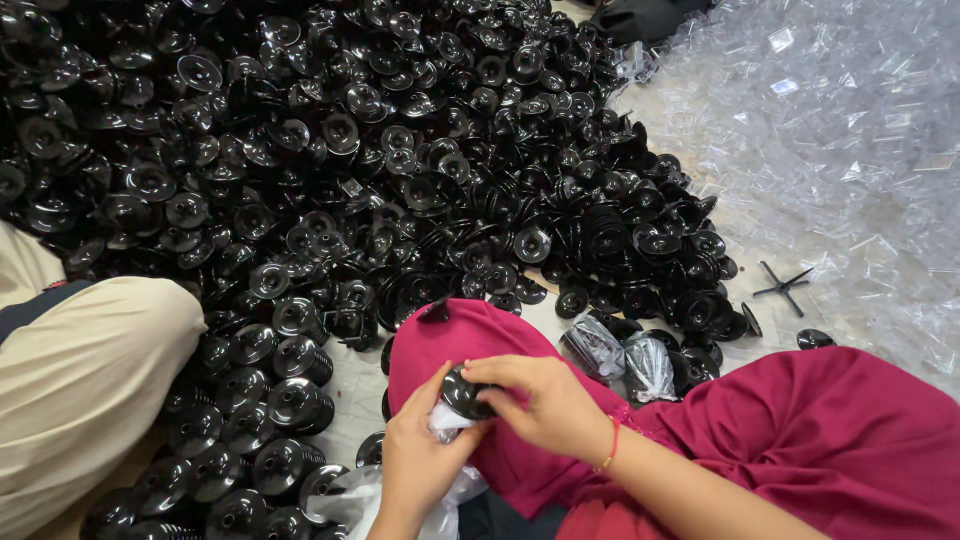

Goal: The person sits on the floor among a large pile of black plastic parts and wraps each part in a clear plastic bag by hand, twisting the bag closed and setting the wrapped part aside, repeating this for successive parts.

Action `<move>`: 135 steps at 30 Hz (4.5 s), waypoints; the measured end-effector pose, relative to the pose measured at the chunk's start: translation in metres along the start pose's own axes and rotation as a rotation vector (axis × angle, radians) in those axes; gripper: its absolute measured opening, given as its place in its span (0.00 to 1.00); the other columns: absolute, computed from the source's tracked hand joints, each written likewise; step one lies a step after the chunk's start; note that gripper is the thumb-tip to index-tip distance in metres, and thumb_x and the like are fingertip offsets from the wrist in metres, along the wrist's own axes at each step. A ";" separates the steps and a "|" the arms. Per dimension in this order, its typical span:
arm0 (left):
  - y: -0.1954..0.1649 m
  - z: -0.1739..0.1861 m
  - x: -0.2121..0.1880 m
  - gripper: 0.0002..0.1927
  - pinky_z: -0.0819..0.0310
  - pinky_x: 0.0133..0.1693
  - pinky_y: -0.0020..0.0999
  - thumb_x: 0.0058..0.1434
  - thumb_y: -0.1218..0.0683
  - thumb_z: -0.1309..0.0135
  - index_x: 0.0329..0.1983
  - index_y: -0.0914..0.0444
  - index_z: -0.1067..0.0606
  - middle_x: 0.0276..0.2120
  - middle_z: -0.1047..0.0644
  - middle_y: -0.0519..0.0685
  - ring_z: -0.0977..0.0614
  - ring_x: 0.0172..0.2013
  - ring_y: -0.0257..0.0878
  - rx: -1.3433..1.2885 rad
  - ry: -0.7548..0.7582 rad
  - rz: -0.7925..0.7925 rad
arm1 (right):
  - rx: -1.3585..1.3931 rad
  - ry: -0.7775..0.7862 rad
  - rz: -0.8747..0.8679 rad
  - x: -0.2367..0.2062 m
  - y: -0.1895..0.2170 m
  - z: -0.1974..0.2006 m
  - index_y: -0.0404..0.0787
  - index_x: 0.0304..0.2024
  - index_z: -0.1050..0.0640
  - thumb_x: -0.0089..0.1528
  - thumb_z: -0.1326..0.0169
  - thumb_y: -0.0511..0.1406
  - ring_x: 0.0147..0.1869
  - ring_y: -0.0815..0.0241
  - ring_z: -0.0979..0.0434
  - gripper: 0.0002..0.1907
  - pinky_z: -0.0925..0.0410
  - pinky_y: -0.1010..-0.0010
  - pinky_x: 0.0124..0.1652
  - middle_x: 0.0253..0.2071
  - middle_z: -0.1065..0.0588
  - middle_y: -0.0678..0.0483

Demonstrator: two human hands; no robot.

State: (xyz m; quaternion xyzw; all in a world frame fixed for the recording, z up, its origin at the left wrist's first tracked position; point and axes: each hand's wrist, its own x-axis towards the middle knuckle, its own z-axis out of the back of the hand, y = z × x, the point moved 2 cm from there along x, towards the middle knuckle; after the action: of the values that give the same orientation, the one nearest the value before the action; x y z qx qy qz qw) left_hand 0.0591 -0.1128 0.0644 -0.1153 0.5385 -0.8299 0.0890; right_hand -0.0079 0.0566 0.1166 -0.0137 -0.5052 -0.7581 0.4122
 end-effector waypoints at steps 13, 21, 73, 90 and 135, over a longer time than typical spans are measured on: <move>0.073 0.006 -0.008 0.26 0.24 0.46 0.30 0.52 0.55 0.34 0.55 0.67 0.21 0.45 0.16 0.51 0.15 0.43 0.38 -0.177 -0.062 0.058 | -0.062 -0.015 -0.200 0.004 -0.019 0.007 0.39 0.42 0.17 0.58 0.41 0.29 0.45 0.55 0.13 0.10 0.23 0.69 0.46 0.40 0.16 0.51; 0.120 -0.008 -0.027 0.21 0.28 0.37 0.23 0.59 0.60 0.41 0.57 0.68 0.20 0.38 0.16 0.48 0.20 0.35 0.29 -0.554 0.123 0.369 | -0.067 0.100 -0.131 -0.005 -0.016 -0.022 0.42 0.58 0.23 0.59 0.38 0.37 0.63 0.44 0.24 0.24 0.31 0.61 0.59 0.60 0.26 0.42; -0.059 -0.013 -0.024 0.15 0.25 0.47 0.29 0.57 0.63 0.36 0.30 0.61 0.34 0.43 0.23 0.47 0.20 0.45 0.32 -1.061 0.165 0.064 | 0.942 -0.412 -0.655 -0.039 0.017 0.016 0.29 0.41 0.18 0.65 0.40 0.30 0.32 0.70 0.25 0.07 0.34 0.78 0.32 0.34 0.18 0.51; -0.044 -0.011 -0.025 0.10 0.23 0.41 0.33 0.57 0.67 0.43 0.41 0.65 0.27 0.38 0.19 0.51 0.19 0.37 0.37 -1.111 0.058 0.276 | 1.210 -0.338 -0.591 -0.048 -0.002 0.008 0.33 0.42 0.17 0.65 0.43 0.31 0.38 0.67 0.23 0.08 0.28 0.74 0.41 0.37 0.18 0.53; -0.025 -0.028 -0.048 0.18 0.39 0.22 0.25 0.58 0.53 0.43 0.47 0.69 0.24 0.26 0.23 0.47 0.28 0.20 0.30 -1.194 0.719 0.480 | 0.726 -0.142 -0.486 -0.033 0.018 0.042 0.35 0.35 0.23 0.73 0.51 0.39 0.29 0.79 0.43 0.16 0.44 0.80 0.27 0.26 0.34 0.66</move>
State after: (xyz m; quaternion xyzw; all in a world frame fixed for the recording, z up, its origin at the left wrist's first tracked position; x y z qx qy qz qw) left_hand 0.0959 -0.0652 0.0712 0.2560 0.9050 -0.3396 0.0082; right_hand 0.0087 0.1065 0.1365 0.1989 -0.7545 -0.6035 0.1643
